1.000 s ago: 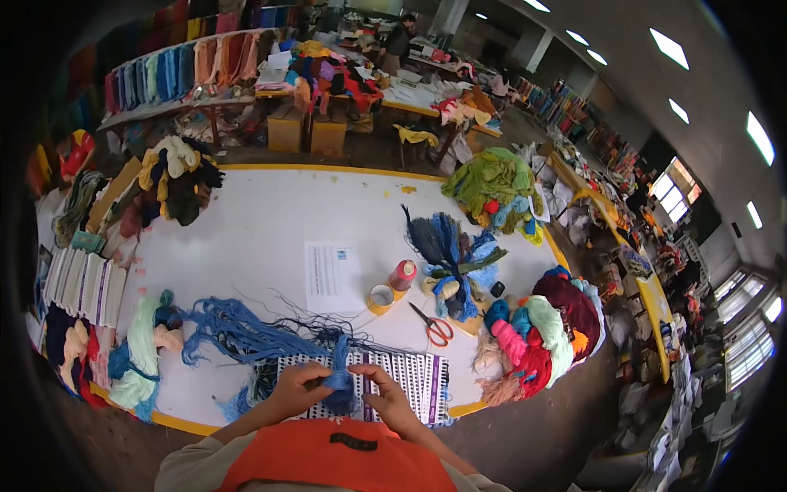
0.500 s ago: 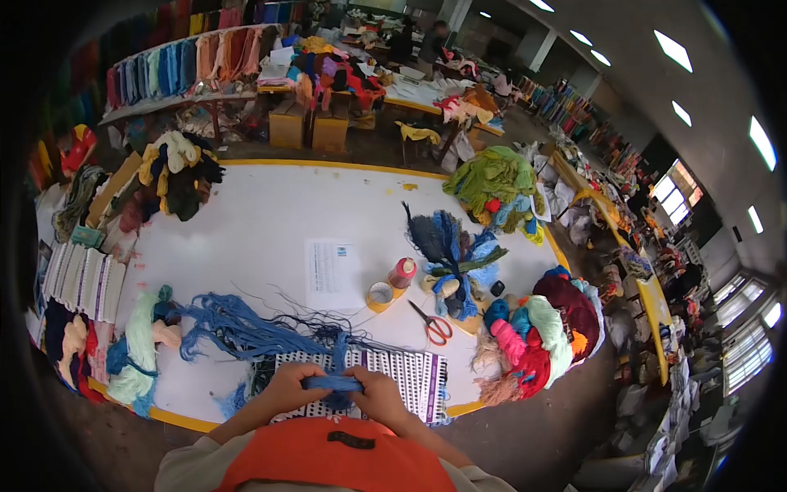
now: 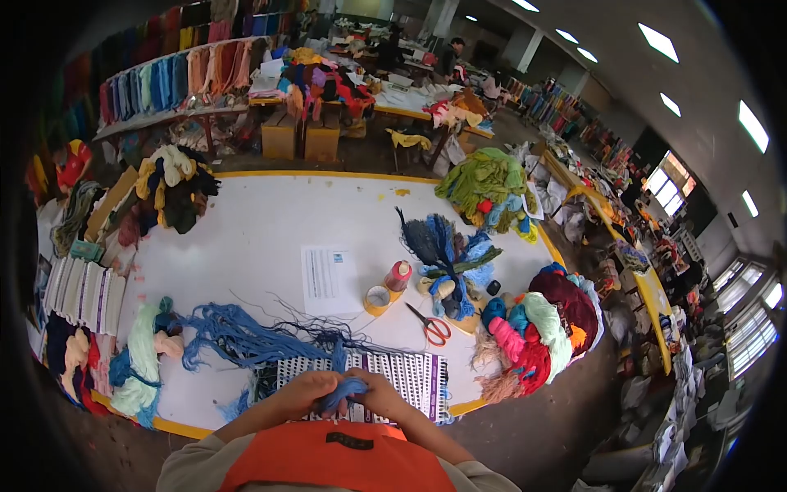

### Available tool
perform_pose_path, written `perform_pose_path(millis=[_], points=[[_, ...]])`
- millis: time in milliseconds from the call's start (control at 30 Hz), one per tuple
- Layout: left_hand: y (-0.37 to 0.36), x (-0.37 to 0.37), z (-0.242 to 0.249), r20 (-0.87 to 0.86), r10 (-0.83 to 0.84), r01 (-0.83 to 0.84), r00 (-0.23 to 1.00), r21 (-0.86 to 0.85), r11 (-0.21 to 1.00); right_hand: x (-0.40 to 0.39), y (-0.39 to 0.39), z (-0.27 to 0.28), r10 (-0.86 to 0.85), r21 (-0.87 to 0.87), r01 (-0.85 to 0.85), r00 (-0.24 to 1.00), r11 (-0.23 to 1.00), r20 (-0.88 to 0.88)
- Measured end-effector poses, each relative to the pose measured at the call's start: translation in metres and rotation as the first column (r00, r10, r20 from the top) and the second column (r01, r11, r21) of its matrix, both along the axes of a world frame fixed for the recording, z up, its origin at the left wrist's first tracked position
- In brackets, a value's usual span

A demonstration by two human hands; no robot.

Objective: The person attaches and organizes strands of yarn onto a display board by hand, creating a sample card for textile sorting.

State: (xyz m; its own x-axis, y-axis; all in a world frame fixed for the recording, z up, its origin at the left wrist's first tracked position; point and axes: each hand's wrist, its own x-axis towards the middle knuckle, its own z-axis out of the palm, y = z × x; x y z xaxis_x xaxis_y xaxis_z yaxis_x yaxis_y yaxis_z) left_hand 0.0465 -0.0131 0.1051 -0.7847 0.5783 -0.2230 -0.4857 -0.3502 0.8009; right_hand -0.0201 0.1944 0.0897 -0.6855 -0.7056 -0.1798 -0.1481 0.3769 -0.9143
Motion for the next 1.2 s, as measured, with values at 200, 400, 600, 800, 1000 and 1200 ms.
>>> perform_pose_path(millis=[200,400,600,800,1000,1200], points=[[-0.007,0.008,0.014,0.060,0.272,-0.263,0.960,-0.128,0.956,-0.012,0.015,0.009,-0.229,-0.038,0.229,0.917,0.973,-0.325],[-0.020,0.009,0.013,-0.195,-0.302,0.131,0.933,-0.597,0.792,-0.014,0.018,0.034,-0.294,-0.095,0.284,0.829,0.954,-0.477],[-0.057,0.024,0.034,-0.156,0.229,-0.265,0.961,-0.275,0.924,-0.020,0.025,0.040,-0.379,-0.123,0.368,0.785,0.922,-0.490],[-0.113,0.043,0.047,-0.110,0.808,-0.753,0.578,0.308,0.581,-0.033,0.044,0.039,-0.509,-0.199,0.479,0.702,0.855,-0.498],[-0.145,0.060,0.078,-0.122,0.829,-0.685,0.545,0.504,0.525,-0.039,0.061,0.033,-0.594,-0.250,0.546,0.661,0.800,-0.459],[-0.155,0.070,0.089,-0.359,0.848,-0.724,0.390,0.450,0.523,-0.038,0.067,0.040,-0.580,-0.164,0.587,0.644,0.793,-0.500]])
